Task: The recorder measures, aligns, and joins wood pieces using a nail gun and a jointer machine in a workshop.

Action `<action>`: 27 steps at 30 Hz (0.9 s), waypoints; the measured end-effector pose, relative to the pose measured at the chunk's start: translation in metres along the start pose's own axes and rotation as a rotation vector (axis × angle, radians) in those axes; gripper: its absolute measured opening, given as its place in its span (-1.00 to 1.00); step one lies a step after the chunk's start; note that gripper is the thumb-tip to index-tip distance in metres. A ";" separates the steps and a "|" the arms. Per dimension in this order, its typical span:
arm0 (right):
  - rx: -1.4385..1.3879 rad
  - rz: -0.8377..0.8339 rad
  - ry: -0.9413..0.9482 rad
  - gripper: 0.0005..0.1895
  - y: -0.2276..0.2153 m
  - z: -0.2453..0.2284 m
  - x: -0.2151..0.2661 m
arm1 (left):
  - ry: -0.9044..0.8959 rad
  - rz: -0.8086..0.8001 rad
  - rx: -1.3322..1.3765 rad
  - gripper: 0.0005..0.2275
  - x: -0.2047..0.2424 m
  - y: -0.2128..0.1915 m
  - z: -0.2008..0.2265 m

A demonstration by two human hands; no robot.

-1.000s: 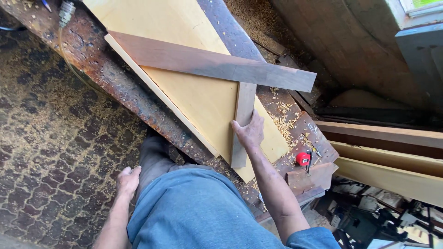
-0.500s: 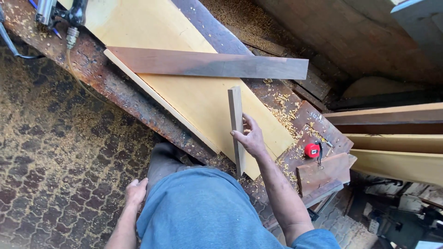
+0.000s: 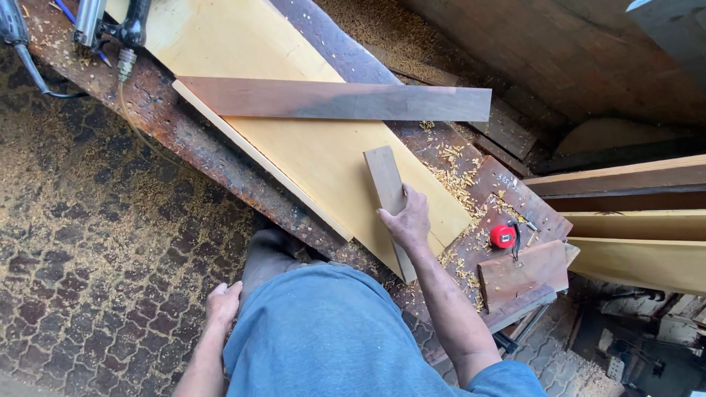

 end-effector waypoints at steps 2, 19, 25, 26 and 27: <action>0.015 0.015 0.014 -0.10 0.006 0.007 -0.005 | -0.020 0.019 -0.013 -0.50 0.006 -0.002 -0.001; 0.056 0.074 0.121 -0.02 0.012 0.028 -0.012 | -0.136 -0.036 0.085 -0.48 0.030 -0.002 0.013; 0.089 -0.028 0.141 0.00 0.003 0.022 0.006 | -0.094 0.006 0.013 -0.40 0.018 -0.001 0.004; 0.089 -0.041 0.144 -0.02 -0.001 0.018 0.007 | -0.075 0.002 -0.003 -0.40 0.015 0.000 0.005; 0.089 -0.060 0.149 -0.04 -0.003 0.014 0.012 | -0.062 -0.002 -0.023 -0.39 0.016 -0.001 0.002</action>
Point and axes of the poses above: each hand's wrist, its own x-axis away from the middle knuckle, its own y-axis out of the palm, z = x × y, the point moved 5 cm from there along -x, towards the middle knuckle, and after that the axes turned 4 degrees about x, right-handed, at the moved point
